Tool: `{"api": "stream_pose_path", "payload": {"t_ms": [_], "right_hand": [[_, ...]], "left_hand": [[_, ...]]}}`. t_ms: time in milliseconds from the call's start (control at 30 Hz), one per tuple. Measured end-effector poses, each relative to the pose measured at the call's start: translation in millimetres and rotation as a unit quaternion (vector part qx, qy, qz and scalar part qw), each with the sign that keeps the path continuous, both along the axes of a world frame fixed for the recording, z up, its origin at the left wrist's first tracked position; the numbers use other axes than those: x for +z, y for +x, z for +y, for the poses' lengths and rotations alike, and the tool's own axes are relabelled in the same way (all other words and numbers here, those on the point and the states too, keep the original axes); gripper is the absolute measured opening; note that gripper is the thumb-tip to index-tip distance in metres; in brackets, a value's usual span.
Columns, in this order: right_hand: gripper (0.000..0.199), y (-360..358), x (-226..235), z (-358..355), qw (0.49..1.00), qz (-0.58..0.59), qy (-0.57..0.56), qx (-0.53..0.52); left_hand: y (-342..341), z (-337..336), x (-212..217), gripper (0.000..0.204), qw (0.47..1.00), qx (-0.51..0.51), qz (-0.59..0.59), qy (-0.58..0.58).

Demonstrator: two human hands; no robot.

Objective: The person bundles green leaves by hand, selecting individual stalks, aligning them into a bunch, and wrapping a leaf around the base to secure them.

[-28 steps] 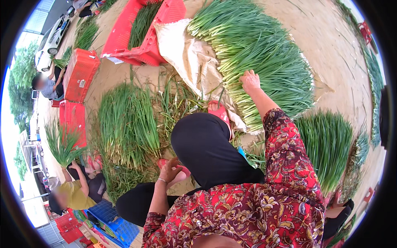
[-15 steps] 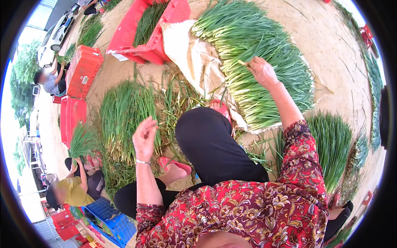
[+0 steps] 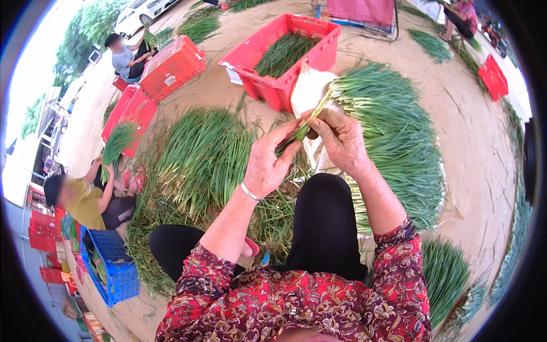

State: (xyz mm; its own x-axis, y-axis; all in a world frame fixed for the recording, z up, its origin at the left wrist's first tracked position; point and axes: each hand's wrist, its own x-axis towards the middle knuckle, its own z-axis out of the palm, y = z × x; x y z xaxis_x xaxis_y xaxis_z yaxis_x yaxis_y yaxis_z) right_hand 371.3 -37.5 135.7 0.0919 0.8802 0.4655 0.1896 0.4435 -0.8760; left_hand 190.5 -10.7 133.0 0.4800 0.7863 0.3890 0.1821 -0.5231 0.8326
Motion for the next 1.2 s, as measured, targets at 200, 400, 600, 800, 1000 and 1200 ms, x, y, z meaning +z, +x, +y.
{"api": "stream_pose_path", "payload": {"t_ms": [200, 400, 600, 800, 1000, 1200], "right_hand": [[0.023, -36.6, 22.7, 7.8, 0.981, -0.174, -0.054, 0.059], [0.02, -64.5, 27.9, 15.6, 0.972, -0.161, -0.099, 0.143], [0.017, -108.9, 35.0, 26.4, 0.96, -0.142, -0.129, 0.205], [0.016, -142.6, -0.6, 40.4, 0.972, -0.05, -0.127, 0.191], [0.017, -158.4, -22.1, 42.5, 0.97, 0.018, -0.157, 0.186], [0.016, -161.4, -27.7, 43.7, 0.97, -0.04, -0.159, 0.18]], "left_hand": [[-50.6, -17.8, -9.4, 0.029, 0.994, 0.059, -0.022, -0.094], [-76.7, -32.0, -4.1, 0.027, 0.982, 0.094, -0.061, -0.15], [-120.0, -33.4, -1.3, 0.028, 0.98, 0.132, -0.093, -0.112], [-146.3, -30.4, 3.5, 0.022, 0.962, 0.1, -0.11, -0.229], [-156.2, -27.4, -14.2, 0.026, 0.912, 0.057, -0.232, -0.333], [-165.7, -24.2, -28.4, 0.032, 0.903, 0.036, -0.21, -0.373]]}}
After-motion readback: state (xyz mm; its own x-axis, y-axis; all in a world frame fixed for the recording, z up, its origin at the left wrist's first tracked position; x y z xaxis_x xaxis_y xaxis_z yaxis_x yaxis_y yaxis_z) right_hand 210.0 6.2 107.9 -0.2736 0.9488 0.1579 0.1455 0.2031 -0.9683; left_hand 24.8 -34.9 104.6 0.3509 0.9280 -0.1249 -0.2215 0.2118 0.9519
